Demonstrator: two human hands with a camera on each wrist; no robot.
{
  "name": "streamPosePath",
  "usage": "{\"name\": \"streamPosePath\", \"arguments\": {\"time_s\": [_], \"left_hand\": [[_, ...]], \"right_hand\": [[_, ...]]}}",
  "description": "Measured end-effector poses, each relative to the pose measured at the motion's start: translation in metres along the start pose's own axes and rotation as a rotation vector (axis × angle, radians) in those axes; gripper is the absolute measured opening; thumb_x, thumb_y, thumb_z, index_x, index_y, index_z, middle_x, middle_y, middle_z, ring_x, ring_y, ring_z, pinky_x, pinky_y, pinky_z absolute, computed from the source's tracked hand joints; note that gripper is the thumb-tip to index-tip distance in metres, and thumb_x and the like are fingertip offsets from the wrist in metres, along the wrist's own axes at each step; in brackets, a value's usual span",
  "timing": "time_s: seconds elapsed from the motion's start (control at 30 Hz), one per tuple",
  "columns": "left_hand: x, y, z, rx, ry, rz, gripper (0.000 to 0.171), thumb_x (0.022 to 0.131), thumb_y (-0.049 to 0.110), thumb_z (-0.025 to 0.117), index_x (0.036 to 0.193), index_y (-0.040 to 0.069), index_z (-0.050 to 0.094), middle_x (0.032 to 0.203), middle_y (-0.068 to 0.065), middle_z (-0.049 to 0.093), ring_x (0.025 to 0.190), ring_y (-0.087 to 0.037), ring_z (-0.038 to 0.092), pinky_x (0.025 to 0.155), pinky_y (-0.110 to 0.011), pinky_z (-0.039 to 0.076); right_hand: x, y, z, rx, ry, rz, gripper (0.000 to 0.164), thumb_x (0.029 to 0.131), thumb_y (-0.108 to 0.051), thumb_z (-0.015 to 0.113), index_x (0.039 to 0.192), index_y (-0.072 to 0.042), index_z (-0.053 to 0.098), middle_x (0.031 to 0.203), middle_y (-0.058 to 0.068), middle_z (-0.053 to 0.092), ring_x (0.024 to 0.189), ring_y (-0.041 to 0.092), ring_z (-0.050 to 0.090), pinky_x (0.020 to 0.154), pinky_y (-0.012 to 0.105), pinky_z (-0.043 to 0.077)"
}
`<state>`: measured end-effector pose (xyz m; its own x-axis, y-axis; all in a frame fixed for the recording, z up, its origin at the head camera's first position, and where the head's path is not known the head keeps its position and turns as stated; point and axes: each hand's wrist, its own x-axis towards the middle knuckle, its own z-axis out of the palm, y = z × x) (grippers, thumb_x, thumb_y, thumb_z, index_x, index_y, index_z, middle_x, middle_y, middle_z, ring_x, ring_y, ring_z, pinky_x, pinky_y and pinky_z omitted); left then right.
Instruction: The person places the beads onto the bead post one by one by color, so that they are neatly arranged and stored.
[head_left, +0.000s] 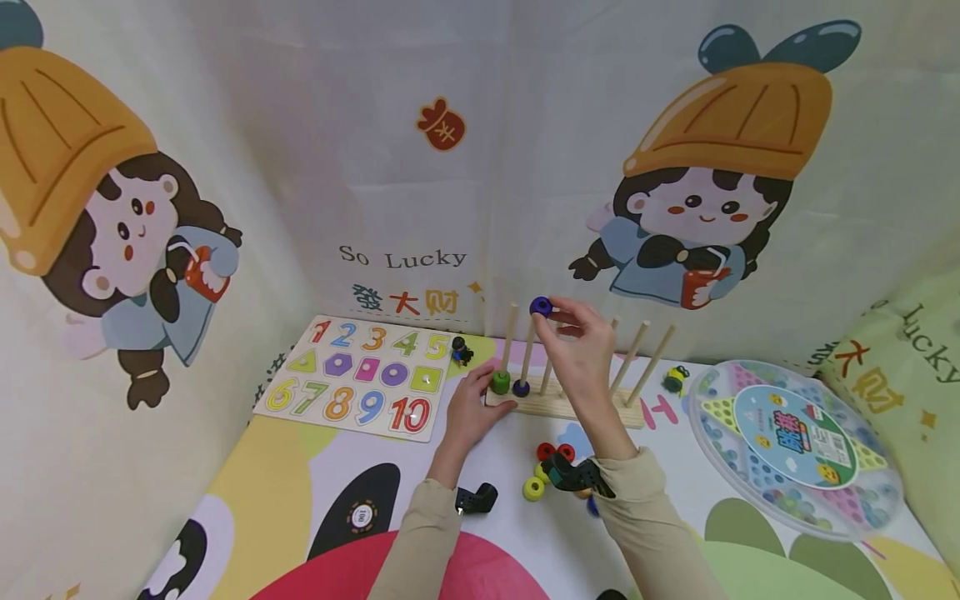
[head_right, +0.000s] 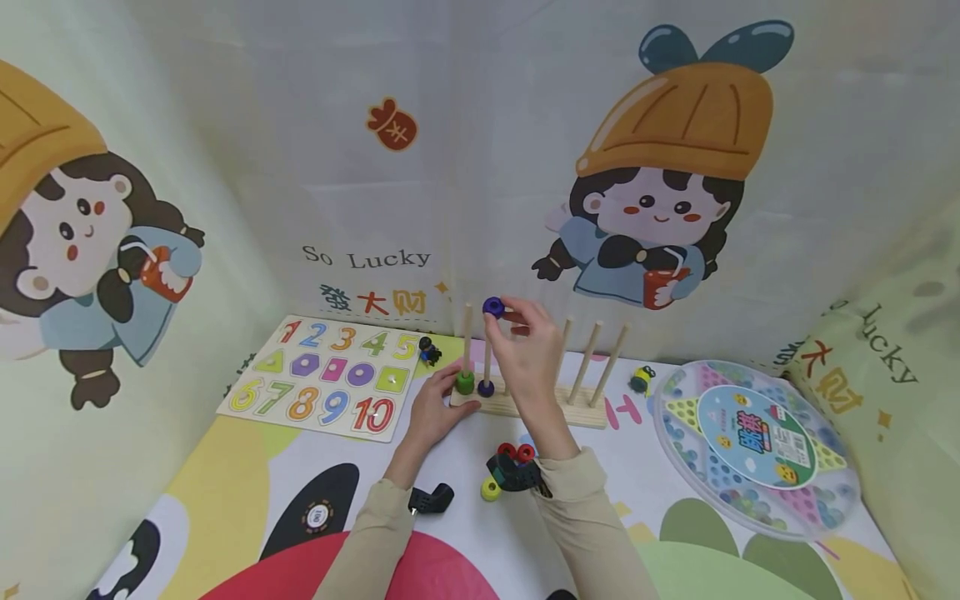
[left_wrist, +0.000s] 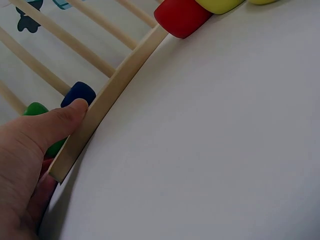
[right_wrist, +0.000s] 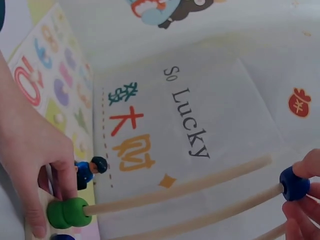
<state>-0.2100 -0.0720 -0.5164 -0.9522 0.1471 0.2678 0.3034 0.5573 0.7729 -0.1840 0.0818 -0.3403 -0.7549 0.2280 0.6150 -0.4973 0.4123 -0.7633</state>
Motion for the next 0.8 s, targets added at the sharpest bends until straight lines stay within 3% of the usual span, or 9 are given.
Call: {"name": "streamPosePath", "arguments": {"time_s": [0.23, 0.43, 0.67, 0.8], "left_hand": [[0.000, 0.002, 0.003, 0.005, -0.008, -0.018, 0.067, 0.079, 0.034, 0.084, 0.132, 0.000, 0.061, 0.143, -0.006, 0.052, 0.126, -0.027, 0.051, 0.099, -0.038, 0.051], [-0.001, 0.003, 0.003, 0.013, -0.007, -0.011, 0.067, 0.079, 0.035, 0.084, 0.132, 0.000, 0.061, 0.142, -0.007, 0.052, 0.124, -0.028, 0.052, 0.098, -0.040, 0.051], [0.001, 0.001, 0.002, 0.025, 0.014, 0.006, 0.067, 0.078, 0.034, 0.085, 0.130, -0.002, 0.061, 0.140, -0.008, 0.054, 0.118, -0.028, 0.055, 0.094, -0.040, 0.053], [0.000, 0.000, 0.001, 0.031, 0.023, 0.014, 0.067, 0.077, 0.032, 0.085, 0.129, -0.003, 0.062, 0.140, -0.008, 0.054, 0.118, -0.029, 0.055, 0.093, -0.040, 0.053]], "right_hand": [[0.003, -0.003, 0.000, -0.107, 0.006, 0.014, 0.023, 0.084, -0.009, 0.077, 0.102, 0.004, 0.073, 0.099, 0.017, 0.070, 0.080, 0.031, 0.068, 0.070, 0.049, 0.059], [0.000, -0.003, -0.008, -0.069, -0.016, 0.016, 0.021, 0.085, -0.007, 0.076, 0.102, 0.004, 0.072, 0.097, 0.016, 0.071, 0.085, 0.031, 0.068, 0.075, 0.051, 0.059], [-0.004, -0.004, -0.028, 0.007, -0.067, 0.028, 0.019, 0.084, -0.004, 0.076, 0.102, 0.002, 0.073, 0.097, 0.015, 0.073, 0.082, 0.025, 0.068, 0.073, 0.020, 0.057], [-0.013, 0.006, -0.039, -0.001, -0.130, 0.083, 0.018, 0.084, -0.004, 0.077, 0.101, 0.002, 0.074, 0.097, 0.015, 0.073, 0.082, 0.018, 0.068, 0.073, 0.015, 0.055]]}}
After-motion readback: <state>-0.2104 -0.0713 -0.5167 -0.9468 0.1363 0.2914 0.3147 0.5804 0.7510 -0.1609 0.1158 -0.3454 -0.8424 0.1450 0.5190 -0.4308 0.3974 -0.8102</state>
